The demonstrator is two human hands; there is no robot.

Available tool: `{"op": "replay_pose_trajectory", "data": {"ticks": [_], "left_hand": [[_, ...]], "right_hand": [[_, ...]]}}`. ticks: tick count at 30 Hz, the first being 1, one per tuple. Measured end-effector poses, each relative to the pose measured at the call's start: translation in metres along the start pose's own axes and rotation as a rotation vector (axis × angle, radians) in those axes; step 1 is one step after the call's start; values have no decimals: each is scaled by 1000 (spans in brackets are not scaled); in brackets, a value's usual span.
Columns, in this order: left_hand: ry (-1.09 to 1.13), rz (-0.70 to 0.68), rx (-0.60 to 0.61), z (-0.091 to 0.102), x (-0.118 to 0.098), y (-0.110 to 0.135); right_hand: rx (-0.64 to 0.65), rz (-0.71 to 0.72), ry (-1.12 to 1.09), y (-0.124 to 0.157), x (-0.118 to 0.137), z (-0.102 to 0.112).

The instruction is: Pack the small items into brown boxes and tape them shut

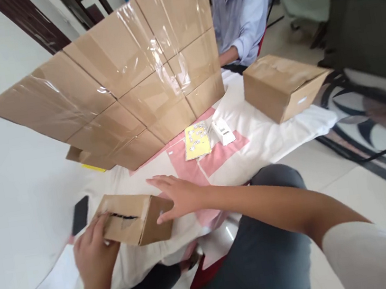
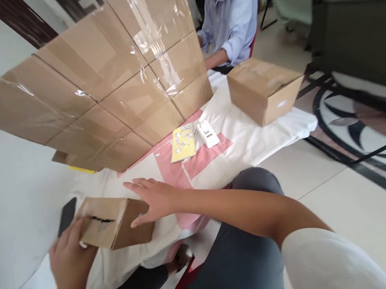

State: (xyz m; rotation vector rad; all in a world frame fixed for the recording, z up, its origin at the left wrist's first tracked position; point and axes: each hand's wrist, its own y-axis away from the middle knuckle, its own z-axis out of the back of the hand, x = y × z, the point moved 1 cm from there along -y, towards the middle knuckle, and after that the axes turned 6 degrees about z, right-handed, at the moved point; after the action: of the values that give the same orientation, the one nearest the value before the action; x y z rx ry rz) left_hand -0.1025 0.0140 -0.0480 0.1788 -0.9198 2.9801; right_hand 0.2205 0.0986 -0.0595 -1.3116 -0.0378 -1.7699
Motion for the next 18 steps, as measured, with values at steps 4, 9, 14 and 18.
{"op": "replay_pose_trajectory", "data": {"ticks": [4, 9, 14, 18], "left_hand": [[73, 89, 10, -4, -6, 1], [107, 140, 28, 0, -20, 0], [178, 178, 18, 3, -34, 2], [226, 145, -46, -7, -47, 1]], "right_hand": [[155, -53, 8, 9, 1, -11], [136, -80, 75, 25, 10, -46], [25, -125, 63, 28, 9, -39], [-35, -121, 110, 38, 7, -27]]}}
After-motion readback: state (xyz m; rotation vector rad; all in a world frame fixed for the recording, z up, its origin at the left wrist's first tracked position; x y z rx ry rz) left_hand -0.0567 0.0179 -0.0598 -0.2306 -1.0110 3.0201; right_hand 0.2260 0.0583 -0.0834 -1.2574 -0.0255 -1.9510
